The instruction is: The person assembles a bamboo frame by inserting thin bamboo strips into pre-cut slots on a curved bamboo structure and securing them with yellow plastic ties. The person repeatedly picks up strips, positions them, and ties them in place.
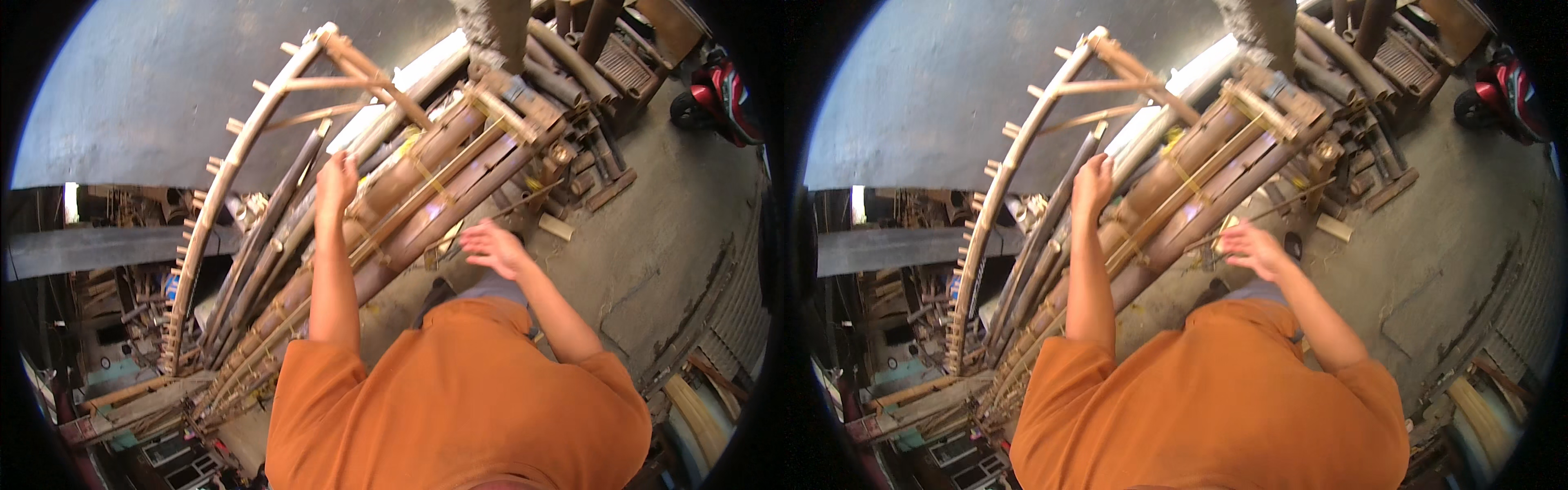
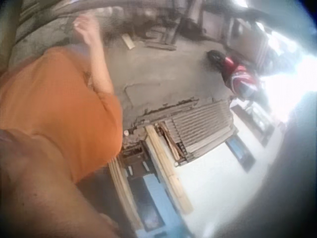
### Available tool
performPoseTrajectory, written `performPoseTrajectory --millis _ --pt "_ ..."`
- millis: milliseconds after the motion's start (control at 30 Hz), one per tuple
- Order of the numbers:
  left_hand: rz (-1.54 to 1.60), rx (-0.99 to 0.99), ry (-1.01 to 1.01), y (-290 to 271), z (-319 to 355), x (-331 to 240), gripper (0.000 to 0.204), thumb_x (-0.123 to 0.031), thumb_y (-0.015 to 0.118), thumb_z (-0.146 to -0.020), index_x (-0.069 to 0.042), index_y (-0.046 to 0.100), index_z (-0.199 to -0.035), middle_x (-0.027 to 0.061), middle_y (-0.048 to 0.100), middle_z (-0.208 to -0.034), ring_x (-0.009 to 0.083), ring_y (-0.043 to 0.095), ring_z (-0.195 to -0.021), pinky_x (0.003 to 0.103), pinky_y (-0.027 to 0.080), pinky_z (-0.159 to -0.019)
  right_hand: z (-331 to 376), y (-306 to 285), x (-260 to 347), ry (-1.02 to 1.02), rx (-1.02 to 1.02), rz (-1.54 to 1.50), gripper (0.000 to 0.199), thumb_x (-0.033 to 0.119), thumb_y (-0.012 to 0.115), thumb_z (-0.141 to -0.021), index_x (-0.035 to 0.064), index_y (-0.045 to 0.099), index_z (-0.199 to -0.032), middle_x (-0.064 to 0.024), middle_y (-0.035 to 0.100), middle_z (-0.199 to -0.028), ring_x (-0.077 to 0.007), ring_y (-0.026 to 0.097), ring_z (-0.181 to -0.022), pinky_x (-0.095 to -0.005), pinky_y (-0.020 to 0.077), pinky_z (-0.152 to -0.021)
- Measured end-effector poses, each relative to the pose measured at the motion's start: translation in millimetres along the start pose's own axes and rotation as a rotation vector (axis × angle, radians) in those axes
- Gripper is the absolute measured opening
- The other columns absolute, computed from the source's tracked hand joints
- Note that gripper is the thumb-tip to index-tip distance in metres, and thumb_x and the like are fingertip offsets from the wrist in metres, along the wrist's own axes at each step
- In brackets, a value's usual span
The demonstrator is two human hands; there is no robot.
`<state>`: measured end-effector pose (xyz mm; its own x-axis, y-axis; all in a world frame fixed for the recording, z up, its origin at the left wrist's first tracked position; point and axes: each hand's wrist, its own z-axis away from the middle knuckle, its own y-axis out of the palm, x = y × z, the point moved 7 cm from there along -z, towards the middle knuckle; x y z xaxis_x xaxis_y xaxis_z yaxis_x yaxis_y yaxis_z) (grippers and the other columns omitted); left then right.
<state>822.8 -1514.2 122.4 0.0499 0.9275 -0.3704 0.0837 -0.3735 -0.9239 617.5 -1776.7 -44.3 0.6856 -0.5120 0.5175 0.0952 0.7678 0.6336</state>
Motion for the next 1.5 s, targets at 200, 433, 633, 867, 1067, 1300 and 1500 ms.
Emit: performPoseTrajectory --millis 200,433,633,867,1067,1300,1500 --pt "0.023 0.366 -0.018 8 167 81 0.032 -0.032 0.058 -0.092 -0.008 0.064 -0.112 0.0250 0.067 -0.101 0.0398 0.064 -0.099 0.053 0.042 -0.092 -14 161 -101 0.076 -0.021 -0.409 0.034 0.036 0.049 -0.100 0.0048 0.062 -0.105 -0.0072 0.061 -0.094 -0.0148 0.059 -0.088 -0.0299 0.0485 -0.083" --pt "0.494 -0.144 -0.008 76 182 100 0.035 -0.037 0.052 -0.094 -0.004 0.063 -0.100 0.0194 0.064 -0.082 0.0363 0.063 -0.082 0.053 0.041 -0.082 -33 360 -13 -0.720 0.225 0.857 0.027 0.023 0.048 -0.095 0.0006 0.064 -0.091 -0.0127 0.062 -0.084 -0.0297 0.061 -0.082 -0.0393 0.0507 -0.081" --pt "0.302 0.048 -0.067 37 186 74 0.032 -0.031 0.048 -0.099 -0.010 0.070 -0.109 0.0191 0.070 -0.094 0.0350 0.066 -0.093 0.047 0.037 -0.083 -146 292 37 -0.659 -0.112 1.883 0.059 0.054 0.042 -0.096 0.0036 0.072 -0.100 -0.0176 0.070 -0.099 -0.0332 0.065 -0.098 -0.0476 0.0496 -0.084" --pt "0.228 0.041 -0.158 44 185 86 0.029 -0.031 0.049 -0.099 -0.013 0.070 -0.107 0.0125 0.070 -0.104 0.0265 0.062 -0.105 0.047 0.030 -0.090 13 251 -40 -0.311 0.720 1.522 0.041 0.028 0.053 -0.092 0.0009 0.055 -0.062 -0.0215 0.059 -0.064 -0.0371 0.062 -0.066 -0.0493 0.0480 -0.068" --pt "1.066 -0.055 -0.178 -2 115 77 0.027 -0.022 0.051 -0.102 -0.001 0.068 -0.100 0.0017 0.062 -0.073 0.0088 0.057 -0.072 0.026 0.046 -0.071 -12 201 -80 -0.533 0.382 1.285 0.037 0.026 0.052 -0.095 0.0003 0.056 -0.069 -0.0180 0.054 -0.064 -0.0369 0.053 -0.063 -0.0441 0.0432 -0.062" --pt "0.224 -0.037 -0.077 62 31 165 0.029 -0.026 0.050 -0.096 -0.004 0.068 -0.097 0.0252 0.066 -0.097 0.0461 0.062 -0.094 0.052 0.048 -0.083 3 154 -89 -0.445 0.018 0.535 0.039 0.026 0.051 -0.099 0.0023 0.061 -0.070 -0.0114 0.066 -0.075 -0.0239 0.063 -0.076 -0.0356 0.0479 -0.071" --pt "0.169 0.129 0.057 -32 94 180 0.041 -0.035 0.051 -0.097 0.000 0.061 -0.116 0.0267 0.067 -0.100 0.0428 0.064 -0.097 0.051 0.049 -0.084 -1 152 -176 -0.093 -0.151 -0.076 0.051 0.045 0.043 -0.102 0.0000 0.055 -0.123 -0.0161 0.065 -0.116 -0.0249 0.063 -0.108 -0.0380 0.0483 -0.095"
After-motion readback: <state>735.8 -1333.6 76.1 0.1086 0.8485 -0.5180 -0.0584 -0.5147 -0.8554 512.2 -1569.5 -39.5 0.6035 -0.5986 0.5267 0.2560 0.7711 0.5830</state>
